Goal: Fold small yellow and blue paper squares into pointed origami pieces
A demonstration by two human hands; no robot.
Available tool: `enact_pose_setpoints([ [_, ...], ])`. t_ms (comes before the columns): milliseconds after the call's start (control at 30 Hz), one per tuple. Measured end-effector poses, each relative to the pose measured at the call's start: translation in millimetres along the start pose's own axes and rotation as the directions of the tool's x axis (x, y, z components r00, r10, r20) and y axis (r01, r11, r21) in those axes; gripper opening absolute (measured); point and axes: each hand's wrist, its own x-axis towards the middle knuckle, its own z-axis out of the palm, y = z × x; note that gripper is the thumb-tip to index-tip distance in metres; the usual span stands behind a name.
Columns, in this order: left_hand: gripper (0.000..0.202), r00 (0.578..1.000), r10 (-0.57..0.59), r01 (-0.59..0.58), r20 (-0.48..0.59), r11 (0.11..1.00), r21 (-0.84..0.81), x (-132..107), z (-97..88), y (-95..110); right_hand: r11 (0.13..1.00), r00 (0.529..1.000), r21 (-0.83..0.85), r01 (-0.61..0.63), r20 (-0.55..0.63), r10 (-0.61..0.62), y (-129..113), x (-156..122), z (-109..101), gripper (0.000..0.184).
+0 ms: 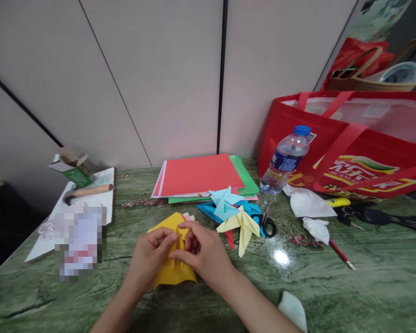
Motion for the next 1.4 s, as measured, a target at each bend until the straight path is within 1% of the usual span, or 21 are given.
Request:
enact_pose_setpoints([
  [167, 0.017, 0.993, -0.085, 0.092, 0.083, 0.992, -0.084, -0.9, 2.7, -0.5, 0.999, 1.000, -0.041, -0.013, 0.000, 0.013, 3.1, 0.3, 0.8, 0.044],
  [233, 0.018, 0.992, -0.084, 0.092, 0.095, 0.992, -0.083, -1.3, 2.4, 0.3, 0.999, 1.000, -0.034, -0.009, 0.002, 0.009, 2.4, 1.0, 1.2, 0.043],
  [267, 0.018, 0.993, -0.077, 0.084, 0.092, 0.993, -0.082, -1.4, 1.9, 1.0, 1.000, 1.000, -0.017, -0.017, -0.001, 0.017, 1.6, 1.4, 1.2, 0.039],
  [367, 0.018, 0.991, -0.066, 0.075, 0.113, 0.994, -0.075, -0.9, -0.5, 2.7, 0.990, 0.996, 0.110, -0.092, -0.002, 0.093, -1.6, 3.2, 0.2, 0.023],
  [467, 0.017, 0.985, -0.091, 0.098, 0.144, 0.994, -0.043, 0.2, -2.4, 1.9, 0.952, 0.984, 0.247, -0.179, 0.036, 0.176, -2.8, 5.5, -2.4, 0.020],
  [567, 0.016, 0.981, -0.127, 0.131, 0.148, 0.991, -0.021, 0.7, -2.7, -1.5, 0.923, 0.974, 0.313, -0.225, 0.085, 0.208, -1.3, 7.3, -4.8, 0.017],
  [700, 0.017, 0.974, -0.158, 0.161, 0.161, 0.987, -0.009, 0.5, -3.1, -5.0, 0.886, 0.962, 0.378, -0.270, 0.139, 0.234, -0.6, 7.5, -6.1, 0.020],
  [800, 0.022, 0.965, -0.120, 0.119, 0.233, 0.993, 0.019, 1.0, -5.4, -4.1, 0.871, 0.959, 0.403, -0.282, 0.153, 0.240, -2.1, 7.3, -6.2, 0.024],
  [900, 0.026, 0.956, -0.073, 0.041, 0.284, 0.992, 0.116, 1.8, -8.3, -1.5, 0.857, 0.958, 0.429, -0.287, 0.120, 0.260, -2.3, 8.4, -6.2, 0.024],
  [967, 0.027, 0.958, -0.077, 0.031, 0.276, 0.986, 0.167, 2.2, -9.5, -0.4, 0.845, 0.958, 0.452, -0.285, 0.104, 0.268, -1.3, 9.3, -6.3, 0.023],
  [1067, 0.027, 0.966, -0.097, 0.059, 0.238, 0.985, 0.161, 2.3, -9.9, 0.1, 0.827, 0.961, 0.490, -0.275, 0.107, 0.256, 0.4, 9.7, -7.0, 0.021],
  [1167, 0.027, 0.973, -0.117, 0.090, 0.201, 0.986, 0.139, 2.0, -9.5, 1.1, 0.806, 0.963, 0.528, -0.269, 0.136, 0.233, 1.6, 9.1, -8.3, 0.025],
  [1267, 0.026, 0.972, -0.135, 0.113, 0.190, 0.986, 0.121, 1.6, -8.9, 3.2, 0.790, 0.959, 0.545, -0.282, 0.168, 0.227, 2.0, 8.7, -9.7, 0.032],
  [1333, 0.027, 0.974, -0.130, 0.108, 0.188, 0.986, 0.124, 1.3, -8.6, 4.4, 0.799, 0.960, 0.534, -0.278, 0.159, 0.229, 1.7, 8.9, -9.9, 0.033],
  [1400, 0.028, 0.975, -0.111, 0.086, 0.193, 0.987, 0.136, 0.9, -8.3, 4.7, 0.819, 0.964, 0.510, -0.264, 0.124, 0.233, 1.0, 9.0, -8.9, 0.030],
])
